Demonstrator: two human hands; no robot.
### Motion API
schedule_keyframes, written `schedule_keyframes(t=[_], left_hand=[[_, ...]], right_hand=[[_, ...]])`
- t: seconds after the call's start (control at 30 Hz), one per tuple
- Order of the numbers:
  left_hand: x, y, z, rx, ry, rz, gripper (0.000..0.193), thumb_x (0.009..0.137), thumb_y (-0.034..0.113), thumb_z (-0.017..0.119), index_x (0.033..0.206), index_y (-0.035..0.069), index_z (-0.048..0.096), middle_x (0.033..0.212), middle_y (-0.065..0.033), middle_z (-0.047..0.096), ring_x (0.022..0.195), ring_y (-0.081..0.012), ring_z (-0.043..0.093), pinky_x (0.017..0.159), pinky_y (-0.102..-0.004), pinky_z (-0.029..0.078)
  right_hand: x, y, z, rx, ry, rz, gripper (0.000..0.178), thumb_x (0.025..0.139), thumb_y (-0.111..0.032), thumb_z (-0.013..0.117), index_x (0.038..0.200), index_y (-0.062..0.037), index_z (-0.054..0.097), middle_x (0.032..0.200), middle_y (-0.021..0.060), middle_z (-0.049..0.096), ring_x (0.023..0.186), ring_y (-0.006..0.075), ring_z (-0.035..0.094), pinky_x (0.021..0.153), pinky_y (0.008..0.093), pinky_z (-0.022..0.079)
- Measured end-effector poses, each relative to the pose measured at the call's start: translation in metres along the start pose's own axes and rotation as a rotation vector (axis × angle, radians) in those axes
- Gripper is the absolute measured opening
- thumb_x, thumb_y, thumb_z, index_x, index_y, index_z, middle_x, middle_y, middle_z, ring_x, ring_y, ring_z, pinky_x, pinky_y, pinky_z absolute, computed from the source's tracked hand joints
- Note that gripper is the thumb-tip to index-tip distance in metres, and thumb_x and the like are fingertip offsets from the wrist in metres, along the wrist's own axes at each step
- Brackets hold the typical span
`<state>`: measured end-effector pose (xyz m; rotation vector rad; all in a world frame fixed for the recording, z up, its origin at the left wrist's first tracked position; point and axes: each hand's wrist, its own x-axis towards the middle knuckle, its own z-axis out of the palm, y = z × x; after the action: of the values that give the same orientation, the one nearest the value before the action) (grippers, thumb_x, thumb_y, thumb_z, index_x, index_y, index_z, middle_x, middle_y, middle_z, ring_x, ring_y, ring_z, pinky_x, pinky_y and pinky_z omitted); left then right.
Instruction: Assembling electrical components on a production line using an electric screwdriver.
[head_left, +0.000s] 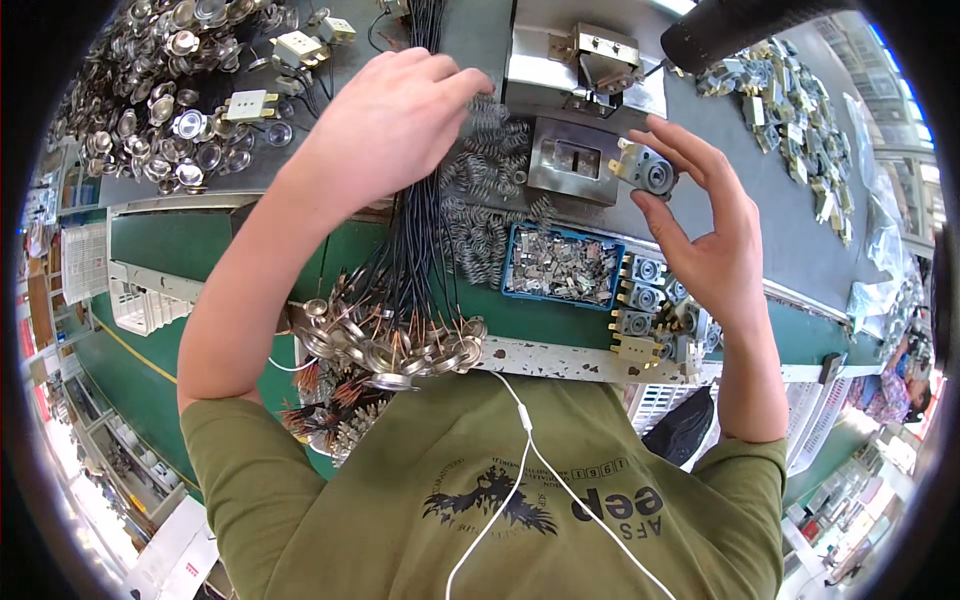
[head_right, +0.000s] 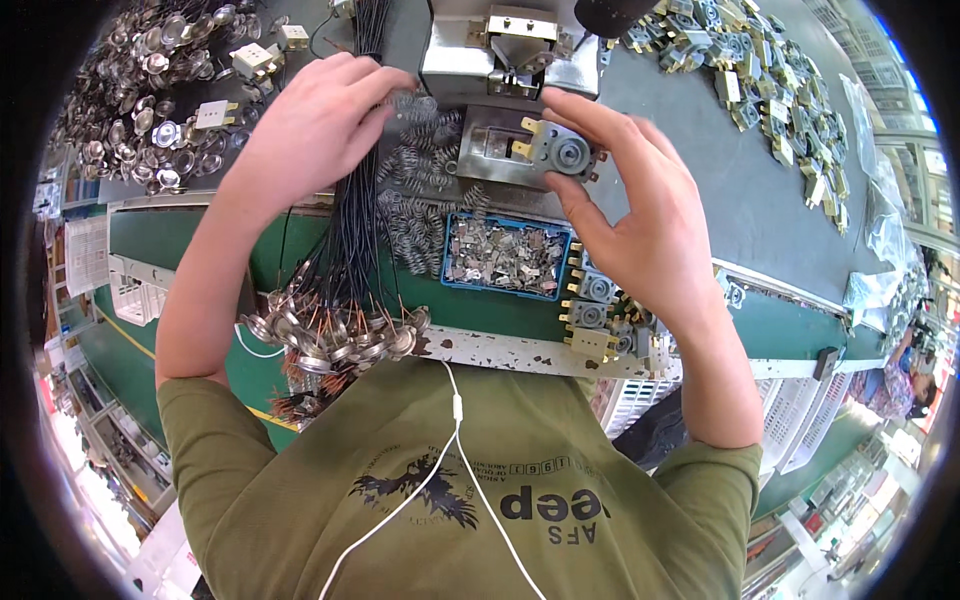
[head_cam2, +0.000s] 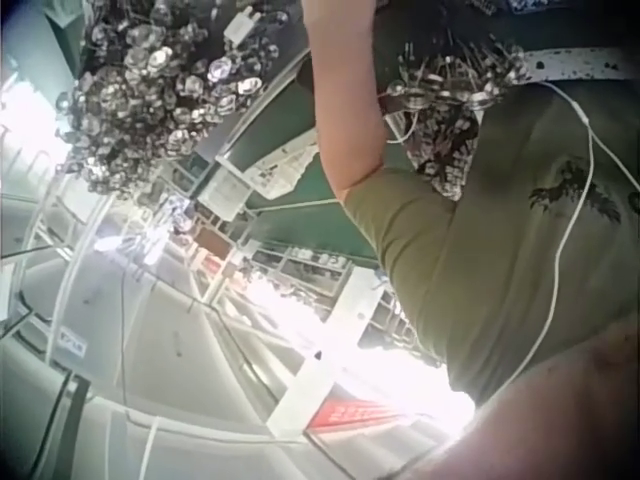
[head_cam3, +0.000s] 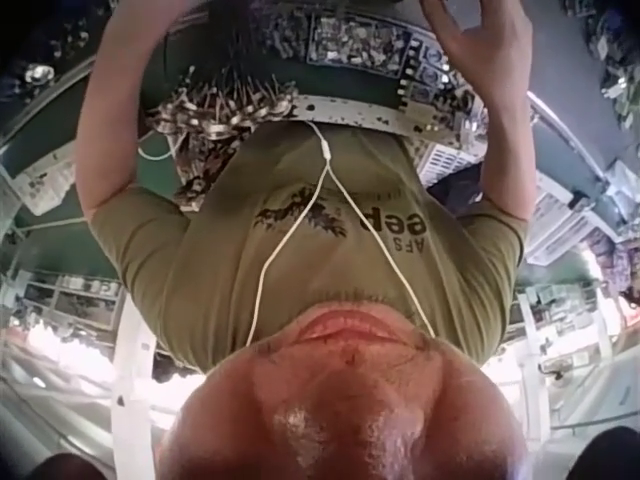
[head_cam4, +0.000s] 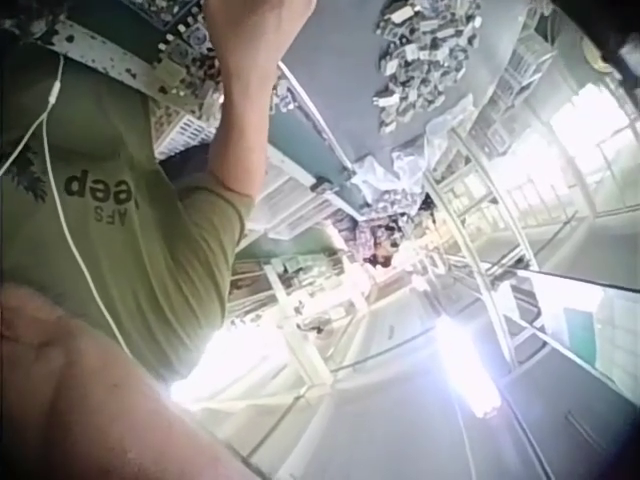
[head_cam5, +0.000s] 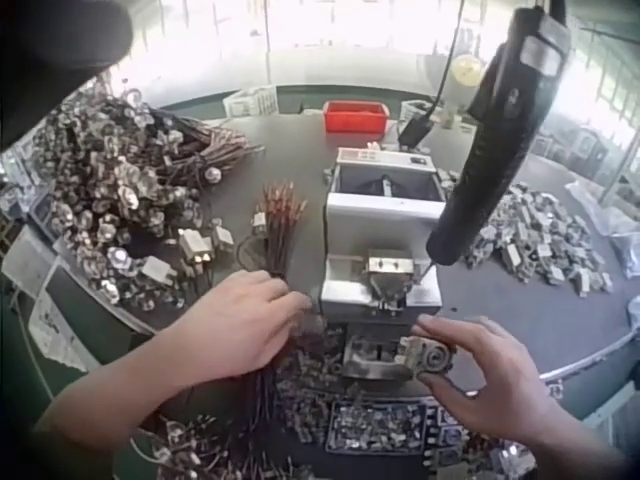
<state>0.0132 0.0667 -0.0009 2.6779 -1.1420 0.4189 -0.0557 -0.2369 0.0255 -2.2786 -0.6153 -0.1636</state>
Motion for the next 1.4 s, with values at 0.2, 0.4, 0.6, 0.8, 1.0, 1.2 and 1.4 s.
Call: schedule_keyframes(t=[0.2, 0.4, 0.6, 0.8, 1.0, 1.2, 1.4], left_hand=[[0.003, -0.006, -0.016, -0.356, -0.128, -0.110, 0.017, 0.098, 0.014, 0.065, 0.111, 0.004, 0.066, 0.097, -0.0103, 0.067, 0.094, -0.0274, 0.066, 0.085, -0.0384, 0.052], [-0.004, -0.003, -0.021, -0.549, -0.118, -0.256, 0.020, 0.102, 0.011, 0.062, 0.119, 0.003, 0.067, 0.102, -0.0066, 0.070, 0.089, -0.0165, 0.066, 0.080, -0.0308, 0.052], [-0.005, -0.003, -0.018, -0.636, -0.125, -0.213, 0.027, 0.102, 0.008, 0.061, 0.128, 0.003, 0.065, 0.101, -0.0030, 0.070, 0.090, -0.0122, 0.065, 0.082, -0.0273, 0.051], [-0.004, 0.013, -0.028, -0.898, -0.204, -0.358, 0.022, 0.104, 0.010, 0.060, 0.123, 0.000, 0.064, 0.103, -0.0021, 0.067, 0.093, -0.0077, 0.062, 0.085, -0.0256, 0.051], [0.001, 0.023, -0.033, -0.980, -0.136, -0.290, 0.024, 0.102, 0.007, 0.063, 0.125, -0.001, 0.062, 0.107, -0.0009, 0.066, 0.095, -0.0070, 0.060, 0.085, -0.0247, 0.051], [0.007, 0.027, -0.055, -0.909, -0.134, -0.354, 0.027, 0.092, -0.005, 0.067, 0.118, 0.002, 0.063, 0.108, -0.0093, 0.066, 0.100, -0.0183, 0.065, 0.083, -0.0307, 0.053], [0.022, -0.013, -0.002, -0.058, 0.602, 0.657, 0.024, 0.088, 0.007, 0.072, 0.112, 0.011, 0.069, 0.100, -0.0049, 0.064, 0.093, -0.0255, 0.066, 0.081, -0.0377, 0.053]], right_hand=[[0.010, 0.018, 0.022, -0.239, -0.026, -0.251, 0.047, 0.084, 0.001, 0.076, 0.128, -0.0136, 0.069, 0.132, 0.0084, 0.067, 0.097, 0.0279, 0.070, 0.082, 0.0376, 0.056], [0.005, 0.016, 0.010, -0.109, -0.278, 0.008, 0.043, 0.086, -0.002, 0.074, 0.127, -0.0114, 0.068, 0.138, 0.0131, 0.064, 0.095, 0.0299, 0.071, 0.081, 0.0363, 0.058], [0.013, 0.022, 0.042, -0.297, -0.034, -0.099, 0.038, 0.084, -0.010, 0.080, 0.121, -0.0110, 0.069, 0.105, 0.0075, 0.073, 0.070, 0.0218, 0.069, 0.071, 0.0352, 0.056], [0.007, 0.004, 0.036, -0.361, 0.122, -0.143, 0.043, 0.084, -0.010, 0.083, 0.124, -0.0128, 0.069, 0.121, 0.0099, 0.070, 0.099, 0.0253, 0.071, 0.086, 0.0341, 0.056], [0.043, -0.025, 0.065, 0.246, 0.086, -0.020, 0.041, 0.085, 0.000, 0.081, 0.123, -0.0030, 0.065, 0.102, 0.0093, 0.074, 0.094, 0.0168, 0.074, 0.085, 0.0296, 0.058], [0.048, -0.028, 0.069, 0.377, 0.174, -0.011, 0.014, 0.100, -0.007, 0.068, 0.111, 0.0008, 0.066, 0.098, 0.0065, 0.075, 0.085, 0.0115, 0.072, 0.077, 0.0250, 0.057], [0.046, -0.031, 0.057, 1.097, -0.237, 0.627, 0.034, 0.109, -0.034, 0.049, 0.104, -0.0023, 0.060, 0.087, 0.0114, 0.072, 0.063, 0.0100, 0.062, 0.055, 0.0236, 0.047]])
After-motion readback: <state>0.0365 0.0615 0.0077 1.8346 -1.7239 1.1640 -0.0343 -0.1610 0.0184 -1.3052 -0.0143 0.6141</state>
